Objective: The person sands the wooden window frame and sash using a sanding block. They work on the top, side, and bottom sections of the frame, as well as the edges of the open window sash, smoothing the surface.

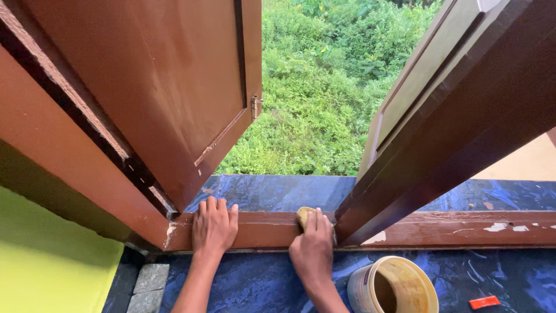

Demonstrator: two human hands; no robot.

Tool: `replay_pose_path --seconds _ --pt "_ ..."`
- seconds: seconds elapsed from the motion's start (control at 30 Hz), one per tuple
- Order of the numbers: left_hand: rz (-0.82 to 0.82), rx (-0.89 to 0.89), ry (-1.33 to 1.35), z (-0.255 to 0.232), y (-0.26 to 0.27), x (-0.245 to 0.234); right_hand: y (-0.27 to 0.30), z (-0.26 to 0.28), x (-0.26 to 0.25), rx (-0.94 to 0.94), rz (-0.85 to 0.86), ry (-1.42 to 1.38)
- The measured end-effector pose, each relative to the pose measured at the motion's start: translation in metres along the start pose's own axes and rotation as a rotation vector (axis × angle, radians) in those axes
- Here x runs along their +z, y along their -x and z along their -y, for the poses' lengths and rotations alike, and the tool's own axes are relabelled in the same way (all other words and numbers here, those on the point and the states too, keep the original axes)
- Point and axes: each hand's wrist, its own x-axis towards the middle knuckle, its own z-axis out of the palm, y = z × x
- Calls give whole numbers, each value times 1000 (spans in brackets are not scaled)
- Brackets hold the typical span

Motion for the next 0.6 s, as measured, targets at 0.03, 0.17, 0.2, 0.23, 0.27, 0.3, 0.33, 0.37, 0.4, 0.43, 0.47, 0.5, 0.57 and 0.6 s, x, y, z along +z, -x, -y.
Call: replay_pose_path --seconds 0.03,0.17,0.2,0.23,0.27,0.3,0.33,0.37,0.4,0.43,0.47,0.5,0.57,0.6 --pt "2 -15 -4 0 -1 1 -1 1 0 -61 29 -23" --pt "-19 -103 102 -4 -10 8 -14 3 -16 -253 213 -12" --pt "-32 -130 161 -7 -13 12 -22 1 -26 -286 273 18" --pt "-44 -81 210 -14 -19 17 -32 -2 -34 -323 379 184" --pt "-57 -32 258 -23 -23 24 -44 -5 -43 -354 485 351" --pt "-63 20 309 -35 -26 32 -50 -6 -50 -374 596 519" --pt "-44 68 458 -50 -31 39 -53 -6 -54 -426 620 663" --pt "-17 121 608 -68 -35 45 -55 -5 -58 -468 648 809" --pt "231 -6 827 -84 -35 48 -55 -5 -61 -509 678 954" --pt "492 -133 1032 -106 -38 50 -57 -5 -64 -493 648 944" --pt "559 -103 1163 -128 -36 50 -58 -4 -67 -477 618 935" --pt "621 -78 1291 -144 -36 47 -62 0 -70 -471 586 922" --pt "620 -28 1345 -176 -36 37 -75 5 -88 -492 430 1021" --pt "547 26 1431 -190 -40 30 -82 12 -98 -502 355 1068"
